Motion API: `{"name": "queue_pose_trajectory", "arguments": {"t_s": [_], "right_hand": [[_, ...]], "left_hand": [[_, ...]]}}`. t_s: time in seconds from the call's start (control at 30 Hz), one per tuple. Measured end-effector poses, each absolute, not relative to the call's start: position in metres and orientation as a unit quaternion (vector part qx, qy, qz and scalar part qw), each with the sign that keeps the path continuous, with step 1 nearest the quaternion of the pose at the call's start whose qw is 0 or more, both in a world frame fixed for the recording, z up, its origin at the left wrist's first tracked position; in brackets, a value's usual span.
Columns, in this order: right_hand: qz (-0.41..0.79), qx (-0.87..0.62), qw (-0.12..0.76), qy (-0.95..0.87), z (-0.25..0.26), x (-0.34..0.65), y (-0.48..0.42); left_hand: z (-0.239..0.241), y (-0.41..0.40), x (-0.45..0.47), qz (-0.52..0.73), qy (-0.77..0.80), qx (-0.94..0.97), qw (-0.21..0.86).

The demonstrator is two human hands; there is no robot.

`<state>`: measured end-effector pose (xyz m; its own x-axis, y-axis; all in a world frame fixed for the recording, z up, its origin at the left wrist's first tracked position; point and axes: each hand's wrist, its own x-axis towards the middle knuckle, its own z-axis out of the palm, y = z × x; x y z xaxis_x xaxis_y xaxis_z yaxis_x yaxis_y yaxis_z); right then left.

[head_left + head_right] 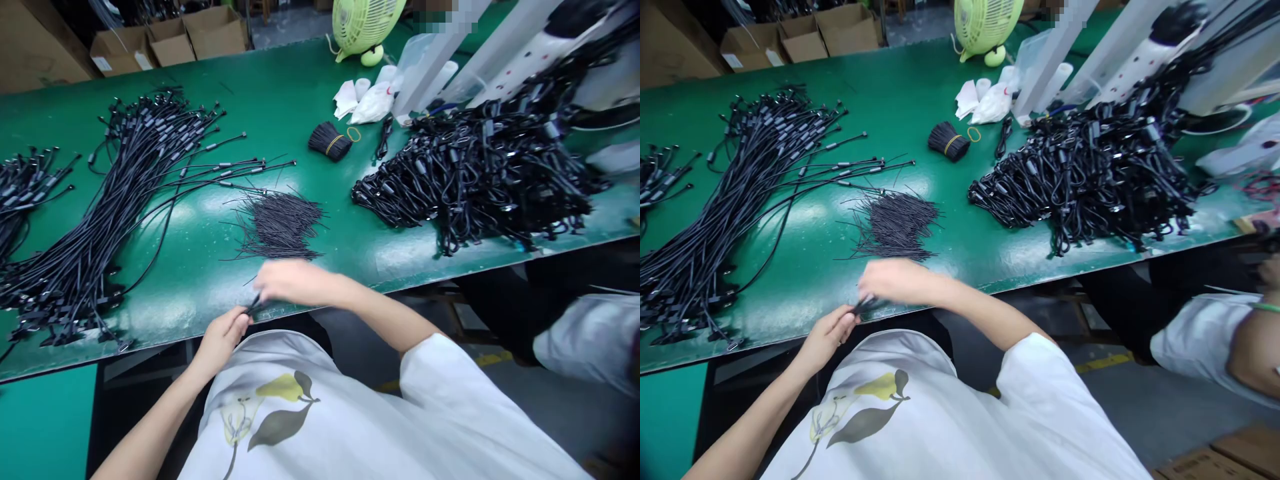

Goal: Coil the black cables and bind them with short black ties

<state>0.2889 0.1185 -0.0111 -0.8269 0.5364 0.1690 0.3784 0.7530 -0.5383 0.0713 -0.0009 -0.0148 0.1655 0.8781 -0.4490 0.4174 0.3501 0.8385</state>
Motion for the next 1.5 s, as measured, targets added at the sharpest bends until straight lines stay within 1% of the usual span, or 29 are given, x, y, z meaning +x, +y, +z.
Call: {"name": "queue_pose_trajectory", "arguments": {"t_s": [0.07, 0.1, 0.13, 0.2, 0.27, 0.3, 0.4, 0.47, 0.6, 0.7, 0.8, 0.87, 0.9, 0.93, 1.0, 1.03, 1.07, 1.1, 1.13, 1.17, 1.23, 1.3, 1.33, 1.4, 1.5], "right_hand": [[0.244, -0.401, 0.248, -0.847, -0.014, 0.311, 0.163], [0.216, -0.482, 0.268, -0.806, -0.018, 0.322, 0.184], [0.182, -0.552, 0.271, -0.767, -0.023, 0.332, 0.201], [0.13, -0.626, 0.244, -0.729, -0.035, 0.343, 0.224], [0.101, -0.637, 0.225, -0.73, -0.044, 0.346, 0.23], [0.089, -0.631, 0.228, -0.736, -0.047, 0.345, 0.229], [0.042, -0.625, 0.265, -0.733, -0.046, 0.344, 0.219], [0.015, -0.626, 0.274, -0.73, -0.041, 0.343, 0.213], [-0.025, -0.639, 0.286, -0.714, -0.032, 0.344, 0.205], [-0.027, -0.643, 0.309, -0.7, -0.028, 0.347, 0.202], [0.017, -0.632, 0.355, -0.689, -0.024, 0.342, 0.192], [0.102, -0.618, 0.403, -0.667, -0.022, 0.328, 0.174], [0.173, -0.601, 0.417, -0.66, -0.022, 0.316, 0.161], [0.258, -0.572, 0.415, -0.658, -0.021, 0.303, 0.145], [0.42, -0.493, 0.37, -0.666, -0.022, 0.274, 0.108], [0.47, -0.456, 0.341, -0.674, -0.021, 0.262, 0.089], [0.487, -0.429, 0.321, -0.69, -0.021, 0.251, 0.073], [0.468, -0.415, 0.311, -0.715, -0.02, 0.243, 0.061], [0.417, -0.407, 0.307, -0.753, -0.018, 0.238, 0.052], [0.338, -0.398, 0.302, -0.797, -0.016, 0.235, 0.048], [0.145, -0.349, 0.29, -0.88, -0.01, 0.232, 0.049], [-0.013, -0.241, 0.279, -0.929, -0.004, 0.231, 0.06], [-0.065, -0.178, 0.272, -0.943, 0.0, 0.23, 0.066], [-0.126, -0.076, 0.249, -0.957, 0.007, 0.227, 0.076], [-0.165, -0.016, 0.184, -0.969, 0.017, 0.221, 0.083]], "left_hand": [[-0.018, -0.002, 0.068, 0.285, 0.6, 0.451, 0.596], [-0.019, -0.003, 0.067, 0.32, 0.591, 0.422, 0.608], [-0.02, -0.004, 0.066, 0.347, 0.582, 0.402, 0.616], [-0.021, -0.008, 0.067, 0.369, 0.567, 0.387, 0.626], [-0.021, -0.012, 0.068, 0.369, 0.563, 0.387, 0.63], [-0.021, -0.013, 0.069, 0.373, 0.564, 0.382, 0.63], [-0.018, -0.014, 0.073, 0.414, 0.569, 0.345, 0.621], [-0.014, -0.012, 0.075, 0.44, 0.564, 0.314, 0.624], [-0.008, -0.007, 0.078, 0.452, 0.528, 0.279, 0.662], [-0.005, -0.007, 0.079, 0.456, 0.5, 0.261, 0.689], [-0.002, -0.005, 0.082, 0.464, 0.477, 0.242, 0.706], [0.001, -0.002, 0.087, 0.476, 0.458, 0.228, 0.716], [0.002, 0.0, 0.089, 0.484, 0.446, 0.221, 0.72], [0.003, 0.003, 0.092, 0.494, 0.435, 0.214, 0.722], [0.004, 0.009, 0.096, 0.516, 0.419, 0.207, 0.718], [0.003, 0.012, 0.097, 0.527, 0.419, 0.208, 0.71], [0.002, 0.014, 0.097, 0.537, 0.423, 0.213, 0.698], [0.0, 0.016, 0.096, 0.547, 0.432, 0.225, 0.681], [-0.002, 0.017, 0.093, 0.553, 0.447, 0.245, 0.66], [-0.004, 0.017, 0.09, 0.55, 0.467, 0.275, 0.635], [-0.008, 0.015, 0.083, 0.521, 0.516, 0.358, 0.578], [-0.012, 0.013, 0.074, 0.472, 0.561, 0.442, 0.517], [-0.014, 0.012, 0.071, 0.45, 0.576, 0.472, 0.493], [-0.018, 0.01, 0.065, 0.426, 0.587, 0.493, 0.481], [-0.022, 0.009, 0.062, 0.419, 0.568, 0.437, 0.557]]}}
